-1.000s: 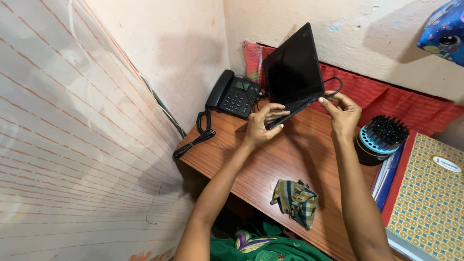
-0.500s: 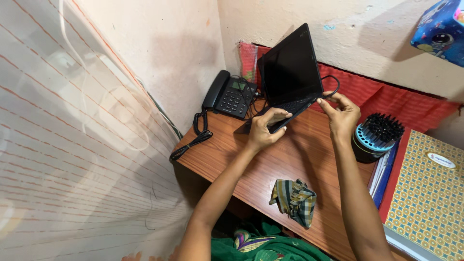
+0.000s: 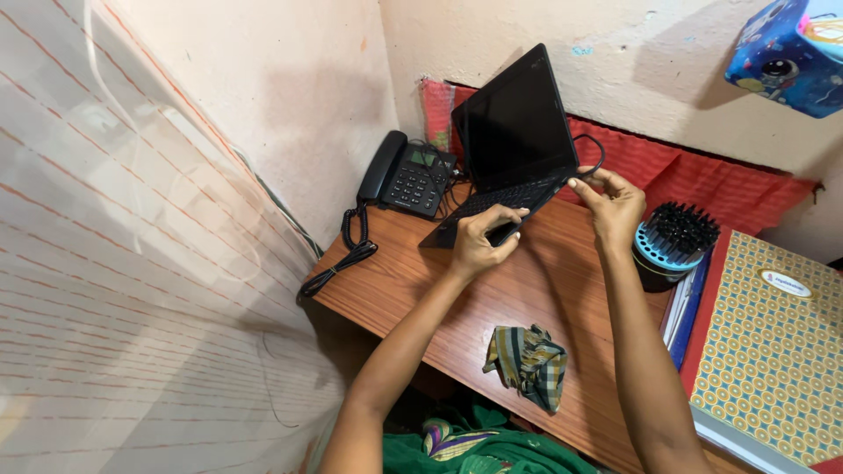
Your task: The person organizes a laptop power cable on a desk, coils it, and plugs it into a wall socket. They then tidy the cable and place a pen into a pen holder.
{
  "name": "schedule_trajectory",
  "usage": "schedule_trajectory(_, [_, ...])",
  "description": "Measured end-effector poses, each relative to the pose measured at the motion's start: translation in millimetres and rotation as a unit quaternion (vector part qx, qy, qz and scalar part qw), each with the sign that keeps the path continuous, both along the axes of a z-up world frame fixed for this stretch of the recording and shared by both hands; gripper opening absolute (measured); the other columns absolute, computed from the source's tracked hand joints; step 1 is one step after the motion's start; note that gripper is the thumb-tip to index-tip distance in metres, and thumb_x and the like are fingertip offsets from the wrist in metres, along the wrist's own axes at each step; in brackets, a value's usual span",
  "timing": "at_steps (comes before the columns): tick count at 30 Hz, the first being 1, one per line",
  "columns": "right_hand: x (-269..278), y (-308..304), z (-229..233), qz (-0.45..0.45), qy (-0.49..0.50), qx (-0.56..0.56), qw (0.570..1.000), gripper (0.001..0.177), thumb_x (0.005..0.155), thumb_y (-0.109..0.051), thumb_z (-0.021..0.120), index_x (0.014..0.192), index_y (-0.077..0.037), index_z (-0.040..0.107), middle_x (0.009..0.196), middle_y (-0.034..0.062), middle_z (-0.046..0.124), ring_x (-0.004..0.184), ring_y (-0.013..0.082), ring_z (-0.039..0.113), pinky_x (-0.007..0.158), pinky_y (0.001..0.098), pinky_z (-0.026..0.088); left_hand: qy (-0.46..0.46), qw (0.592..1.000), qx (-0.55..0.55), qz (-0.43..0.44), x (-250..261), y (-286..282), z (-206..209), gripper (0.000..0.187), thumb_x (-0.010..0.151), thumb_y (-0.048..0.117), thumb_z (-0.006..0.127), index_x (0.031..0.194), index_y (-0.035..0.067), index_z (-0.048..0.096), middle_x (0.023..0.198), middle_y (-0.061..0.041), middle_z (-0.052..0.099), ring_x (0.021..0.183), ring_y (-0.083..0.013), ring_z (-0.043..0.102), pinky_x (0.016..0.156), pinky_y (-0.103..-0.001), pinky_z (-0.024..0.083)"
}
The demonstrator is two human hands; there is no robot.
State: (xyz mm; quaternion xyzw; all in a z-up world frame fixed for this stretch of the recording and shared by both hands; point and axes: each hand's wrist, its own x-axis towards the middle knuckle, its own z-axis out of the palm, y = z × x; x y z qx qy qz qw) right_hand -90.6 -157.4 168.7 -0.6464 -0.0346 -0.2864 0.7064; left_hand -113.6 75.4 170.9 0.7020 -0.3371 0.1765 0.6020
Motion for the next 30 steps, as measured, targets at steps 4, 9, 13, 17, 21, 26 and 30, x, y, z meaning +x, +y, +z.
schedule_trajectory(4, [-1,4,0,-0.039,0.008,-0.021,0.999,0.022,0.088,0.006,0.08,0.109,0.001,0.076,0.102,0.0048,0.077,0.091,0.0076,0.07,0.084,0.0228,0.057,-0.004,1.0,-0.002,0.0,0,-3,-1,0.015,0.08,-0.003,0.069,0.094,0.002,0.069,0.115,-0.013,0.077,0.108,-0.0227,0.076,0.098,-0.033,0.062])
schedule_trajectory(9, [-1,4,-4,-0.057,0.014,-0.024,0.998,0.022,0.088,0.005,0.081,0.11,0.0,0.077,0.101,0.0033,0.076,0.089,0.0062,0.068,0.082,0.0214,0.056,-0.034,0.999,0.007,0.007,0,-8,-2,0.011,0.079,-0.003,0.07,0.089,0.001,0.068,0.111,-0.015,0.077,0.109,-0.0243,0.076,0.098,-0.034,0.062])
schedule_trajectory(13, [3,-2,-15,-0.073,0.003,-0.031,0.997,0.024,0.088,0.005,0.081,0.111,0.0,0.077,0.101,0.0023,0.076,0.09,0.0059,0.066,0.081,0.0207,0.054,-0.04,0.999,0.005,0.011,0,-15,-6,0.008,0.08,-0.003,0.07,0.087,0.001,0.068,0.106,-0.015,0.078,0.111,-0.0252,0.076,0.098,-0.034,0.062])
schedule_trajectory(17, [2,-7,-32,-0.069,0.044,0.03,0.996,0.024,0.091,0.003,0.081,0.115,0.0,0.077,0.101,0.0017,0.075,0.083,0.0056,0.06,0.069,0.0198,0.044,-0.052,0.998,0.026,0.023,-1,-22,-17,0.009,0.08,-0.002,0.068,0.088,0.002,0.069,0.106,-0.015,0.078,0.109,-0.0256,0.076,0.097,-0.034,0.063])
schedule_trajectory(21, [3,-24,-49,-0.034,0.025,0.05,0.998,0.03,0.092,0.002,0.079,0.121,-0.001,0.073,0.107,0.0027,0.076,0.091,0.0037,0.07,0.077,0.0144,0.055,-0.082,0.995,0.04,0.033,-1,-38,-39,0.011,0.08,-0.001,0.069,0.09,0.003,0.07,0.111,-0.017,0.077,0.106,-0.026,0.076,0.093,-0.035,0.063])
schedule_trajectory(26, [-7,-46,-106,-0.091,0.136,0.145,0.976,0.046,0.086,-0.005,0.078,0.13,-0.007,0.063,0.101,-0.0032,0.075,0.073,0.0005,0.063,0.048,0.0152,0.04,-0.125,0.984,0.123,0.004,-8,-67,-76,0.007,0.087,0.0,0.066,0.092,0.002,0.07,0.113,-0.019,0.076,0.102,-0.0267,0.077,0.087,-0.033,0.065])
schedule_trajectory(30, [-34,-69,-173,0.012,0.281,0.167,0.945,0.038,0.103,-0.027,0.076,0.131,-0.001,0.071,0.087,0.001,0.066,0.057,0.006,0.047,0.042,0.0195,0.032,-0.219,0.962,0.162,0.004,-25,-89,-110,0.01,0.086,0.005,0.069,0.095,0.0,0.069,0.112,-0.02,0.074,0.101,-0.0326,0.075,0.091,-0.039,0.063])
